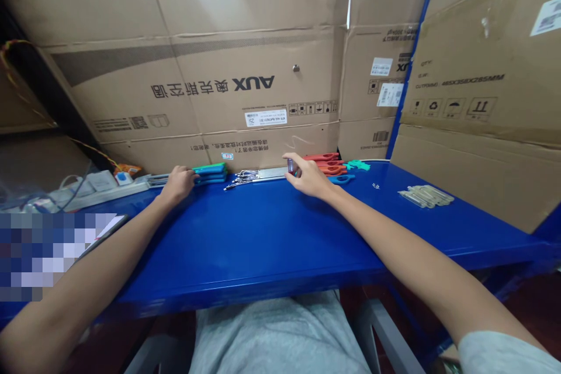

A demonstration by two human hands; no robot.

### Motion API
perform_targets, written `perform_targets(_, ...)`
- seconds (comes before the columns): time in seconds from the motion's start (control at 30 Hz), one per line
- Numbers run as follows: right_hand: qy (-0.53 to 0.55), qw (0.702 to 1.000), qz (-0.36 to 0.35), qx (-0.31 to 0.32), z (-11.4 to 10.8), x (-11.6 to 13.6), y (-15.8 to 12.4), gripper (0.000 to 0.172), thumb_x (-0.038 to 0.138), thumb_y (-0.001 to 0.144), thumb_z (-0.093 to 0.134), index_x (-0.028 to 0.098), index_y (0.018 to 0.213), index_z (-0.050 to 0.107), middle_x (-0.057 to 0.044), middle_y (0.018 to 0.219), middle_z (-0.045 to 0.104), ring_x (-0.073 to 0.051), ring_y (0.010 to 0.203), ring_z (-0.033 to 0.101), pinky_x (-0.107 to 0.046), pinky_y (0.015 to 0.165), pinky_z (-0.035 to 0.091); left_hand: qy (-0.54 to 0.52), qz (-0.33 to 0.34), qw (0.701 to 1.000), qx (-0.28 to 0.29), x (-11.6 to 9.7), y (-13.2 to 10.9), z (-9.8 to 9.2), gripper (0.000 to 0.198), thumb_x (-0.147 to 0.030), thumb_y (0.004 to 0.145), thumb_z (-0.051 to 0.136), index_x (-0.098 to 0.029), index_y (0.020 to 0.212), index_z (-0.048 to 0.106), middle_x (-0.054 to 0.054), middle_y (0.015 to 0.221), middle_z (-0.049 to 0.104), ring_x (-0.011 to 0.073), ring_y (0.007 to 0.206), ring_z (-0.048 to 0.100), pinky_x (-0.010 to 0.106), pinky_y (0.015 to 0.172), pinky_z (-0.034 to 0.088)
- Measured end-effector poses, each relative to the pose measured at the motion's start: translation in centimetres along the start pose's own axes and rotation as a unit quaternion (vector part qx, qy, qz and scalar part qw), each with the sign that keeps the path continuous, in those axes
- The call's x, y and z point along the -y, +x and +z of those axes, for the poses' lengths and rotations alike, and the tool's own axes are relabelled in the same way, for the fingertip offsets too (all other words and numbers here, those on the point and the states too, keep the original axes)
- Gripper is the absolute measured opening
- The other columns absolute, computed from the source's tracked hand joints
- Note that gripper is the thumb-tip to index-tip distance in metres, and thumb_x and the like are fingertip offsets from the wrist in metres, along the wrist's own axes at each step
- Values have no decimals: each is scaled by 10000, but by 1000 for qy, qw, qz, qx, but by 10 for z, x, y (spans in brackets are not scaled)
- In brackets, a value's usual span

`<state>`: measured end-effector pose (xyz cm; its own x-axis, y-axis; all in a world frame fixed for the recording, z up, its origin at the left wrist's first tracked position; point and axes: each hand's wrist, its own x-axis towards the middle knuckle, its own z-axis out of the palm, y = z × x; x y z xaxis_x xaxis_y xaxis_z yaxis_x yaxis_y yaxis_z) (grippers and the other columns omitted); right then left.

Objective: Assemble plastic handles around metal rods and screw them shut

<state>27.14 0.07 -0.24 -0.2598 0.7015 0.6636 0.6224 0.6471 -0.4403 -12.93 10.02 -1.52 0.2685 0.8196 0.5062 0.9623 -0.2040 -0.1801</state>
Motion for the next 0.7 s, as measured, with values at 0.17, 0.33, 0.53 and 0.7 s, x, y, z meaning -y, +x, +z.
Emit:
perform_targets(0.17,-2,1000,0,-2,0,2,-1,424,266,769,589,193,1186,553,27,635,578,-119,527,551,-233,564,439,7,-1,1000,8,-2,0,-2,352,-251,861,356,-147,676,637,164,812,652,271,830,563,383,830,424)
perform_targets(0.33,-1,1000,2,-2,1,3,-1,422,258,765,587,188,1180,560,30,630,573,-114,527,537,-225,559,433,20,5,1000,21,-4,0,-3,383,-276,880,338,-142,687,640,167,824,662,269,841,586,384,843,419)
perform_targets(0.53,-4,1000,-5,-4,2,1,-1,424,251,761,592,185,1179,561,30,636,573,-109,525,533,-221,560,428,36,-4,999,28,-7,0,-3,399,-283,876,331,-124,726,664,183,837,662,284,849,592,399,835,422)
perform_targets(0.7,-10,1000,-7,-1,2,1,-1,423,250,763,594,190,1180,560,27,639,579,-114,530,539,-225,562,430,43,-22,999,24,-8,-2,-5,411,-311,874,332,-115,802,686,192,887,668,297,889,588,381,852,420)
